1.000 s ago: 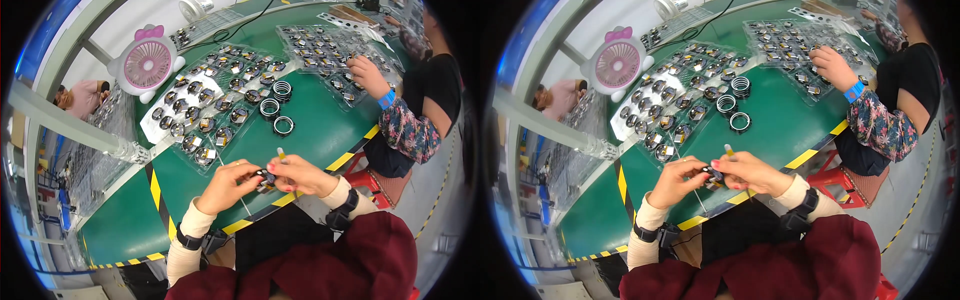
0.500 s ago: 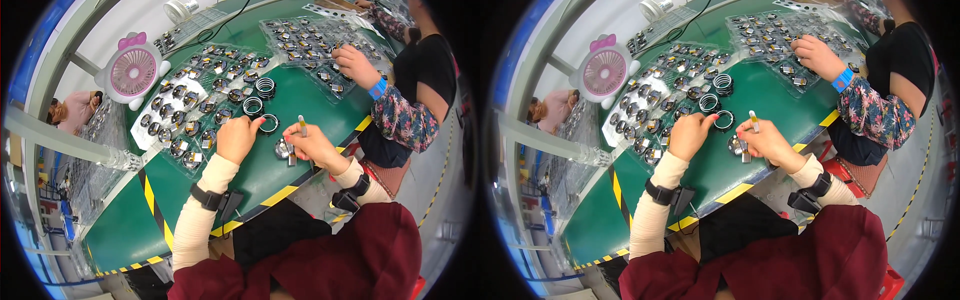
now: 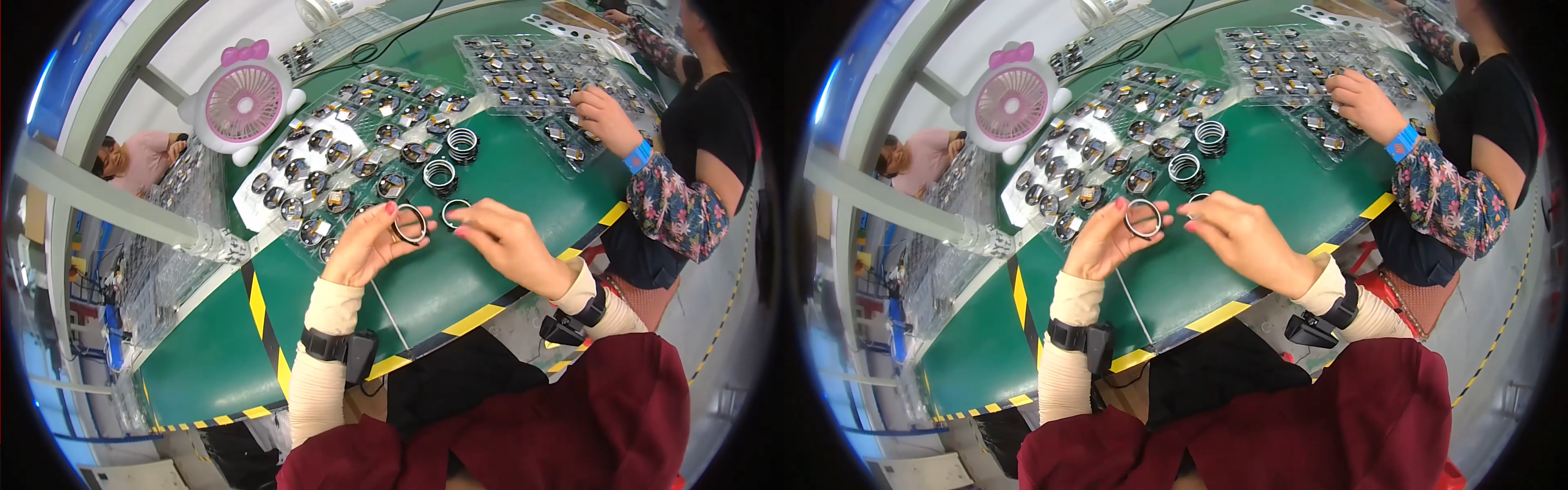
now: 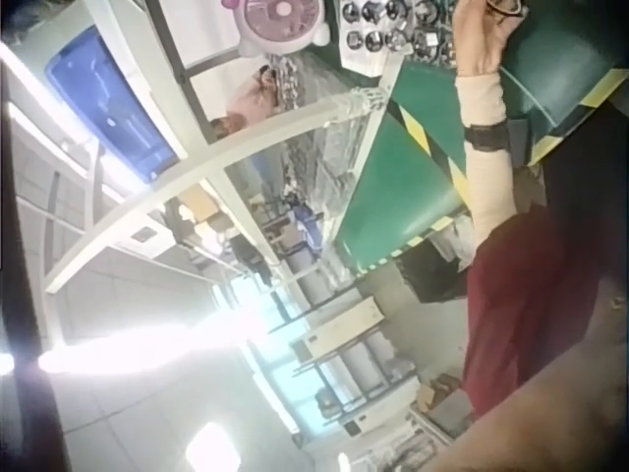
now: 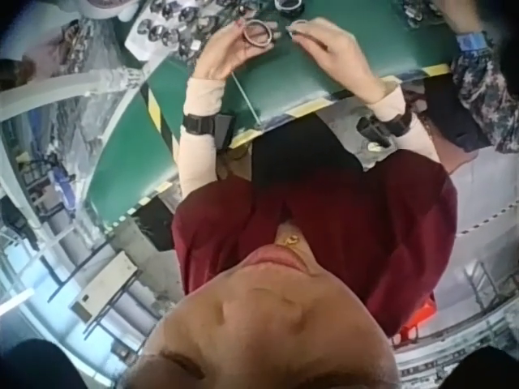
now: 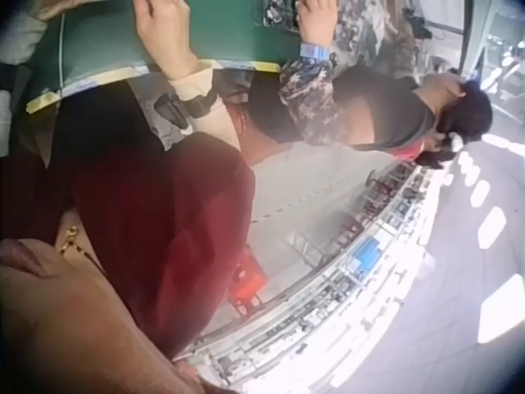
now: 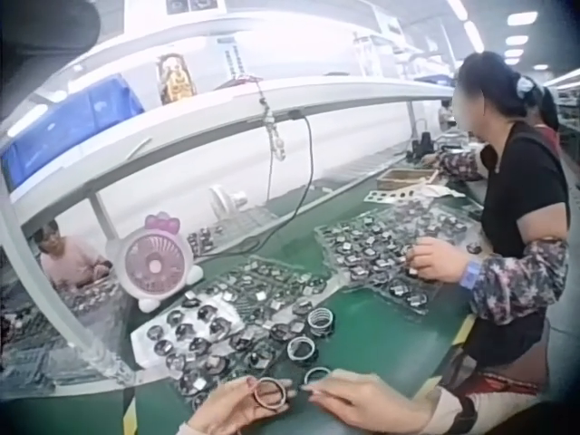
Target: Manual assembly of small electronic circuit boards into black circular housings at a manufacturing workstation.
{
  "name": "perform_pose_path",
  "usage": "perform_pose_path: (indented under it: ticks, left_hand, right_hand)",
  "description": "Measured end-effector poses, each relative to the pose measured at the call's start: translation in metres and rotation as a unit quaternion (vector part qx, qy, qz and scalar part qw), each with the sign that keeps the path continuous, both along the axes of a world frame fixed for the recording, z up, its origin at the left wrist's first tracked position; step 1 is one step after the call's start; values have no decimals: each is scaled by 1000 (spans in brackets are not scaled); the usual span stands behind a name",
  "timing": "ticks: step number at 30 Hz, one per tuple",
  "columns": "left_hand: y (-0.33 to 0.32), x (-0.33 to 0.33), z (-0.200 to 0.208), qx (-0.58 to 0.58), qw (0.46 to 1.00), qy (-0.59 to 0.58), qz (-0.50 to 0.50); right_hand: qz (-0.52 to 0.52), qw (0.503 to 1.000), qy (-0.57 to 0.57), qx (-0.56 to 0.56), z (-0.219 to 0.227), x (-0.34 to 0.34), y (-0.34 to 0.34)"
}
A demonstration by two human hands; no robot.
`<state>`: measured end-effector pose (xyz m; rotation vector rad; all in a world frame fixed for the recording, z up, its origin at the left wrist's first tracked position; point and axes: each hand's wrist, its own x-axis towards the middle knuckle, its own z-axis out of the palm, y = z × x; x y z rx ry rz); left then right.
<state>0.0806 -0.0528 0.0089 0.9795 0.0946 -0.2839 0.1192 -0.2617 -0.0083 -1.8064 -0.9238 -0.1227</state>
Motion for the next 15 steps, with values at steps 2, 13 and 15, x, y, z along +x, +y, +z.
perform_pose_path:
  ticks: [2, 13, 15]
  left_hand:
    - [7, -9, -12, -15, 1000, -9, -12]
    - [38, -49, -24, 1, 998, 7, -60]
    - [44, -54, -28, 3, 999, 13, -43]
  right_hand:
    - [44, 998, -51, 9, 5, -3, 11]
    - [276, 939, -147, -144, 28, -16, 56]
    - [272, 933, -167, -165, 33, -21, 64]
